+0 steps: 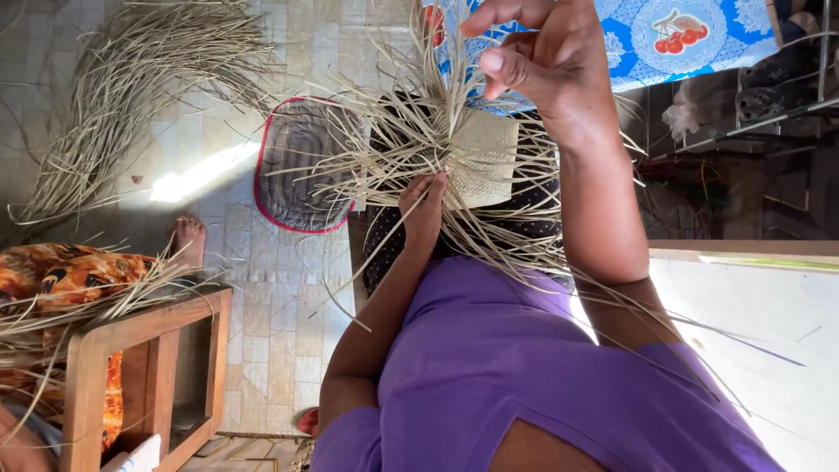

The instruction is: Weaving a hat from dried straw fibers by hand

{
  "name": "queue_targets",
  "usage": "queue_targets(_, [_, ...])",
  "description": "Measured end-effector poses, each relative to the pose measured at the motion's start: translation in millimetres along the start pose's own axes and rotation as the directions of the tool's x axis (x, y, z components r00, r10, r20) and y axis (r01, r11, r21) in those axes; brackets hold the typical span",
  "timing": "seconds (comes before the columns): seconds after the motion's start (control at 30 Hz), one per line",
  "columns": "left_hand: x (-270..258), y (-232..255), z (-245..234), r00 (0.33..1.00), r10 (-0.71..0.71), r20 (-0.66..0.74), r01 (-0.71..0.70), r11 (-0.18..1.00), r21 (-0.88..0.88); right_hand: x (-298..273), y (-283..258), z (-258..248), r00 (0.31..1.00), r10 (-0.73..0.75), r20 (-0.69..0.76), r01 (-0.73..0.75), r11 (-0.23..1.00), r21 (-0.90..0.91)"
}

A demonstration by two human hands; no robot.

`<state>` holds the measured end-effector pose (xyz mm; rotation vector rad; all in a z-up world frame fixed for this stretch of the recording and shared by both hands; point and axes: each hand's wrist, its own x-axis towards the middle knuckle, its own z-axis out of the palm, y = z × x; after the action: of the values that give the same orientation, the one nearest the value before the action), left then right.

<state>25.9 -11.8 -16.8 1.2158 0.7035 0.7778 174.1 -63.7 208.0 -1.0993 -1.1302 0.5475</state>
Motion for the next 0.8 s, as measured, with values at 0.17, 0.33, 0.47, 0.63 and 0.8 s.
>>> queue_targets(0.17, [-1,5,1,1.000,0.019,-0.013,-0.018,0.999,0.034,-8,17,-12,0.997,0.059,-0.049,-0.056,0.997,0.044])
queue_targets(0.33, [-1,10,0,0.992,0.121,-0.043,-0.117,0.989,0.090,-17,24,-8,0.997,0.054,-0.060,-0.051,0.998,0.046])
queue_targets(0.47, [-6,29,1,0.988,0.143,-0.055,-0.142,0.990,0.025,-36,43,3,0.993,0.099,0.063,-0.098,0.995,-0.024])
queue_targets(0.63, [-6,29,-4,0.989,0.144,-0.030,-0.144,0.990,0.010,-77,56,4,0.915,0.367,0.166,-0.261,0.855,-0.448])
queue_targets(0.8, [-6,28,-7,0.991,0.125,-0.045,-0.122,0.991,0.061,-111,87,0,0.850,0.524,0.056,-0.143,0.331,-0.933])
